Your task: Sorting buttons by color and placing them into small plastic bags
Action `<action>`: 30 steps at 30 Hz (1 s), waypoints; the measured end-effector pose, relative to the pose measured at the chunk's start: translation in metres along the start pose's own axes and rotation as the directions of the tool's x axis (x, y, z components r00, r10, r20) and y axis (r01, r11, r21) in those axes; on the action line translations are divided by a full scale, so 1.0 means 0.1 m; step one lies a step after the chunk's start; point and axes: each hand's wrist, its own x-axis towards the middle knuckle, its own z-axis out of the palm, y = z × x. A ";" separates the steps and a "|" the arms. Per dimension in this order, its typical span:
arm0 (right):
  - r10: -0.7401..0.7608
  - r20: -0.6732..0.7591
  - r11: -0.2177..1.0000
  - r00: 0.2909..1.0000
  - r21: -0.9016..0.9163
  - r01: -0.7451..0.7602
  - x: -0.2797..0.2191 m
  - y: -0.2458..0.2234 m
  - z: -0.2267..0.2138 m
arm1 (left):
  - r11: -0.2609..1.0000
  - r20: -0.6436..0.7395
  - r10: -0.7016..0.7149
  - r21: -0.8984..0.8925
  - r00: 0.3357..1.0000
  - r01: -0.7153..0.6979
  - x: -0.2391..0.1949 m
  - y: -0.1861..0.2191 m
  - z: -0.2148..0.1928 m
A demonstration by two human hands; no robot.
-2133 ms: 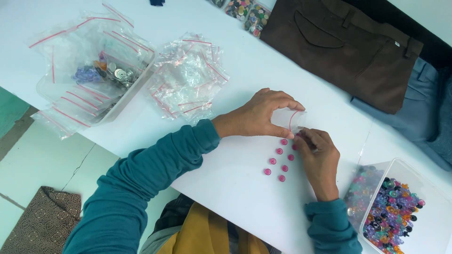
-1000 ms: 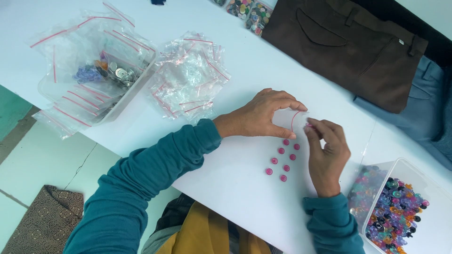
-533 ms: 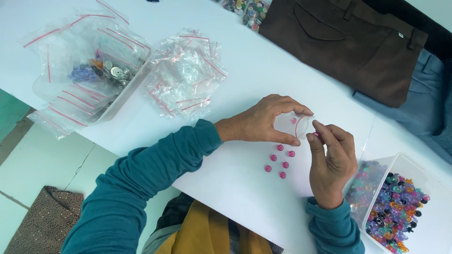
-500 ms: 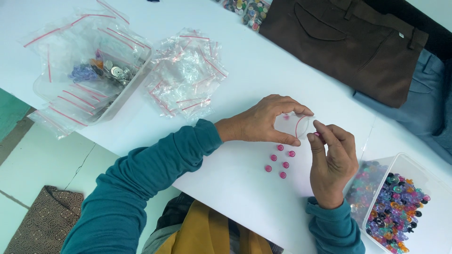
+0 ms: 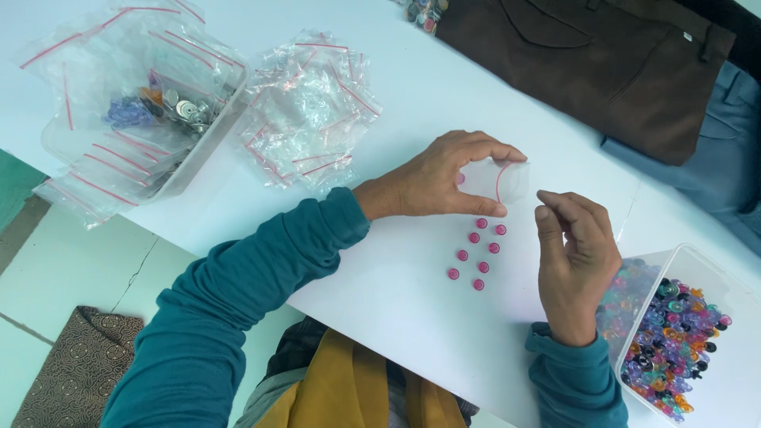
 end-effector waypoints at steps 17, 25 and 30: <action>0.207 0.340 0.963 0.917 -0.239 -0.129 -0.04 0.00 0.34 | 0.999 0.023 -0.038 0.004 0.999 0.037 -0.03 0.00 -0.10; 0.126 0.305 0.975 0.944 -0.215 -0.060 -0.10 0.20 0.30 | 1.000 0.056 -0.028 0.006 0.998 0.027 -0.03 -0.03 -0.05; -0.057 0.055 0.995 0.997 -0.075 0.061 -0.02 0.08 0.08 | 0.999 0.067 -0.016 0.040 0.998 0.013 -0.02 -0.05 -0.02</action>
